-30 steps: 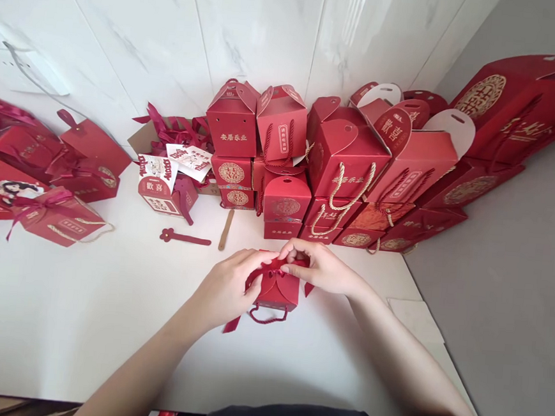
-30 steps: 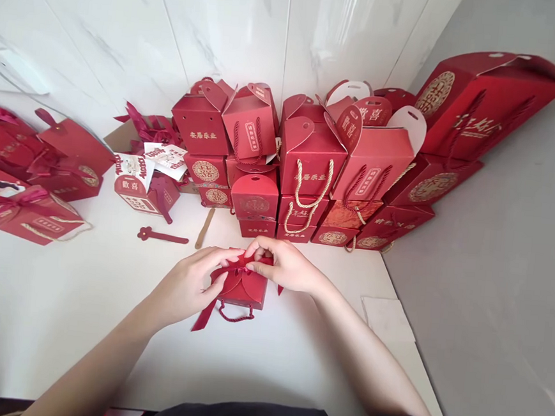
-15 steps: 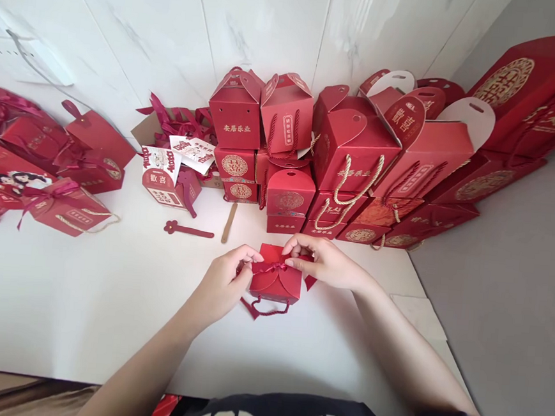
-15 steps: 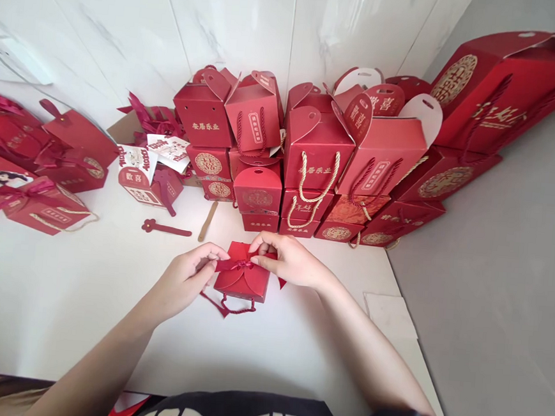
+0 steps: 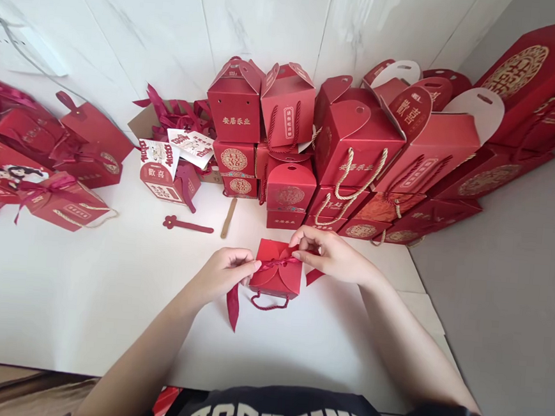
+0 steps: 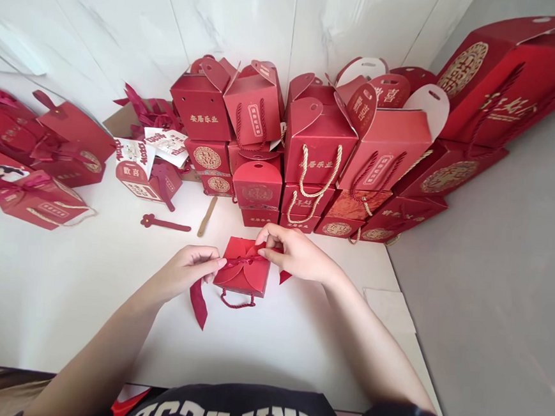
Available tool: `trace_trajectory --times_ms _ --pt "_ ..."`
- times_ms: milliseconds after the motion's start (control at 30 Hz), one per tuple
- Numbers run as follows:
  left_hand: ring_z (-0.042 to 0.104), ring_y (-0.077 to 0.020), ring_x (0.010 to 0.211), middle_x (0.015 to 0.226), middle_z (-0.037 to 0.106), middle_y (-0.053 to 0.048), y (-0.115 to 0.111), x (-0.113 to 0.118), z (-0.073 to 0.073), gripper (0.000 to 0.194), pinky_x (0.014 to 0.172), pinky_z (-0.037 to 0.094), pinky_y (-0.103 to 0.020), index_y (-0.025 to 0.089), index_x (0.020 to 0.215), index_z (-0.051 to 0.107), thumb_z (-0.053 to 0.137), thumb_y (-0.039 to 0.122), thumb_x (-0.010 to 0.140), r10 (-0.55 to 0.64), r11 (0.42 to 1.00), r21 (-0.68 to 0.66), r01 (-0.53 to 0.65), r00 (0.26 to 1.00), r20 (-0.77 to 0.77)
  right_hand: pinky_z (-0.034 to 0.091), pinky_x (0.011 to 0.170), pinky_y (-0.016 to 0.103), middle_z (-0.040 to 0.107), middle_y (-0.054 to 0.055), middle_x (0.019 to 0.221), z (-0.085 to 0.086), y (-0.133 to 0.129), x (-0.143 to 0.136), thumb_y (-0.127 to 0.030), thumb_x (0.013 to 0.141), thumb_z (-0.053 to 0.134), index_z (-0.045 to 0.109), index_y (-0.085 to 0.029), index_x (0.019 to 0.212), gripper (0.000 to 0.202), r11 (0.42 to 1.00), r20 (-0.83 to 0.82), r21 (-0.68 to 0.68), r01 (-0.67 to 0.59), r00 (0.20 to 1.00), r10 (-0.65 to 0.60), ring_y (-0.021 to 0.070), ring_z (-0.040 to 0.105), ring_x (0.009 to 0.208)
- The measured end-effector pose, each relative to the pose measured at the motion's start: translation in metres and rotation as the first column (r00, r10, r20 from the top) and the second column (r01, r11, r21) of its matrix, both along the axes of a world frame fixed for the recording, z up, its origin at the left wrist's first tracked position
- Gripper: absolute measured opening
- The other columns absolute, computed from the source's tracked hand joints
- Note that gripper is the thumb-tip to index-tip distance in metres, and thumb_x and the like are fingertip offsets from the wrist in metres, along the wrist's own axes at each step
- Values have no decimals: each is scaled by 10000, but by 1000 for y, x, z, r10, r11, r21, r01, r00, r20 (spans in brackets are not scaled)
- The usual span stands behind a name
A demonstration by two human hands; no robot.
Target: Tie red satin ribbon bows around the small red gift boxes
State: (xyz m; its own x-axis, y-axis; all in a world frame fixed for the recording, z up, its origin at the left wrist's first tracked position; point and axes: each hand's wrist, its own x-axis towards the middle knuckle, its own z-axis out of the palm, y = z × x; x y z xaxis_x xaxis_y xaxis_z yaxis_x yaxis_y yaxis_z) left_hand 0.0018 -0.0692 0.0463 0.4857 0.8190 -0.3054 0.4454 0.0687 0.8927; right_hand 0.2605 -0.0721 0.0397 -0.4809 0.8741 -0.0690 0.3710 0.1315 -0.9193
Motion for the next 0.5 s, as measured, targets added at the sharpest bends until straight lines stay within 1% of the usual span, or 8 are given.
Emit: trace_trajectory --times_ms 133,233,333,433,500 --pt "494 -125 613 607 519 16 9 -5 -5 353 630 410 -255 171 593 496 566 400 852 -24 997 -76 28 998 60 439 573 242 612 -13 760 1 0 3 -346 932 527 536 -221 992 139 1000 3 6 -21 1000 21 125 579 609" --pt "518 -137 658 637 545 7 15 -9 -8 322 674 424 -264 169 597 523 571 364 850 -31 995 -88 40 995 97 394 566 233 595 -17 747 3 1 5 -332 931 526 534 -217 959 119 999 6 31 -17 1000 17 116 543 612" --pt "517 -139 664 632 536 7 20 -14 -11 311 676 425 -263 169 596 529 573 348 847 -54 994 -91 66 991 123 358 549 228 558 -27 708 4 2 7 -326 923 533 529 -213 914 114 999 2 42 -11 1000 11 109 485 597" --pt "496 -139 651 631 523 7 24 -19 -11 331 661 421 -265 169 606 543 558 386 855 -100 993 -54 105 992 83 358 553 229 555 -26 702 3 3 8 -332 914 544 527 -207 894 127 999 7 45 0 1000 -1 105 466 588" --pt "481 -136 638 633 518 7 27 -22 -8 348 639 408 -261 168 621 556 541 416 863 -125 992 -14 125 992 28 361 556 229 554 -26 705 3 3 8 -343 908 554 538 -207 904 137 999 19 40 -1 1000 0 103 463 586"
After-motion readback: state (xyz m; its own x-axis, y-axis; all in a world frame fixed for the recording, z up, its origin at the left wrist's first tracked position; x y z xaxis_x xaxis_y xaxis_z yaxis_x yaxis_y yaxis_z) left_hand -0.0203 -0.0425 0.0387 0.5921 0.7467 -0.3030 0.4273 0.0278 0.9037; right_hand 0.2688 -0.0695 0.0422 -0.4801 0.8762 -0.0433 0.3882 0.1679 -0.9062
